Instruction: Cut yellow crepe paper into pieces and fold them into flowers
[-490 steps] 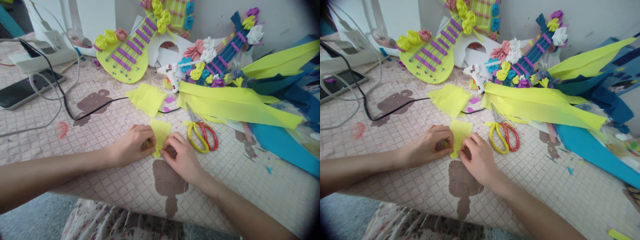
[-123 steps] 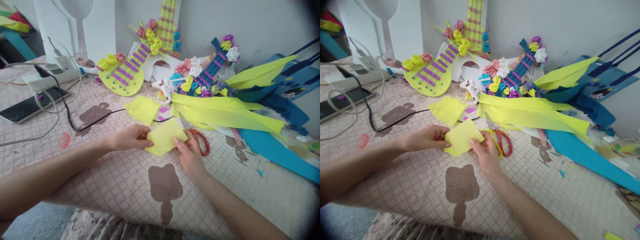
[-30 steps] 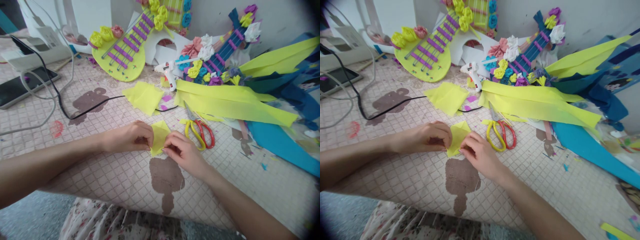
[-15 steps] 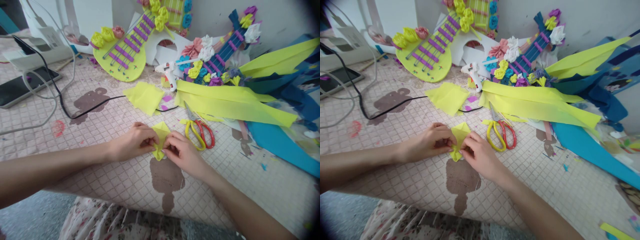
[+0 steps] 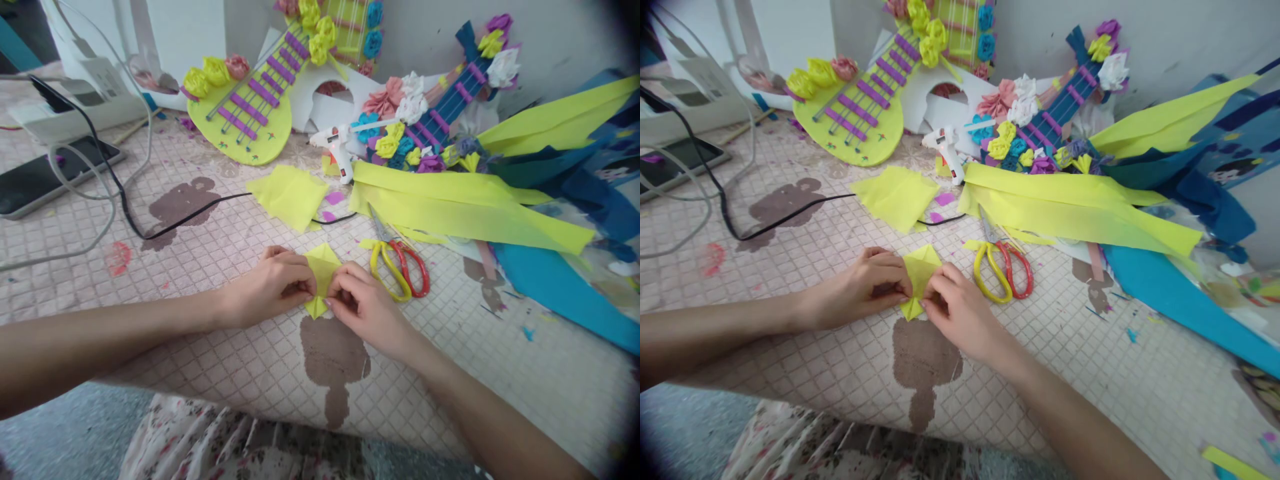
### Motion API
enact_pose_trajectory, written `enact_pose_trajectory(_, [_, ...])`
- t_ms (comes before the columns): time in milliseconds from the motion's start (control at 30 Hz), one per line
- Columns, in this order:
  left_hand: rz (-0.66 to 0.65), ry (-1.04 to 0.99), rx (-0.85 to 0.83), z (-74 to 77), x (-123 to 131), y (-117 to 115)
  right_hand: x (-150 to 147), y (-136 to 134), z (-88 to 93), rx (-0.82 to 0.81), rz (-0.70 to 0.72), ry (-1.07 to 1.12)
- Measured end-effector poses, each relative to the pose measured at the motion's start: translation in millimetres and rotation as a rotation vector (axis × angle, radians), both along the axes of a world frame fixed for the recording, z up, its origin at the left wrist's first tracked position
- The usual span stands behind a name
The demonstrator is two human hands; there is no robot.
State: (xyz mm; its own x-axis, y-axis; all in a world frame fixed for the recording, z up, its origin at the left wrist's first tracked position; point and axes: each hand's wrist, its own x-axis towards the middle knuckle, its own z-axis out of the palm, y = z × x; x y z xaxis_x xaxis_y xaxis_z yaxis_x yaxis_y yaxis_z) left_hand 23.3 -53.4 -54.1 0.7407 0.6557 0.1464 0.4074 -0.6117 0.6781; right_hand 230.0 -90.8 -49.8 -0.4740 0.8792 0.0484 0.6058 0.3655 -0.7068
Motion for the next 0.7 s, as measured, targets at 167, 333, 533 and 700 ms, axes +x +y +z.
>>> enact_pose_trajectory(167, [0.022, -0.006, 0.029, 0.0, 1.5, -1.0, -2.7, -2.3, -3.7, 0.047, -0.027, 0.0])
enact_pose_trajectory(333, [0.042, -0.006, 0.037, 0.1, 3.2, -1.8, -3.8, -2.6, -5.1, 0.061, -0.037, -0.001])
enact_pose_trajectory(533, [0.07, 0.006, 0.055, -2.4, 4.5, -2.9, -5.6, -3.6, -6.1, 0.079, -0.055, -0.015])
enact_pose_trajectory(700, [0.078, 0.009, 0.089, -3.0, 5.4, -3.9, -6.5, -4.8, -6.4, 0.091, -0.065, -0.034])
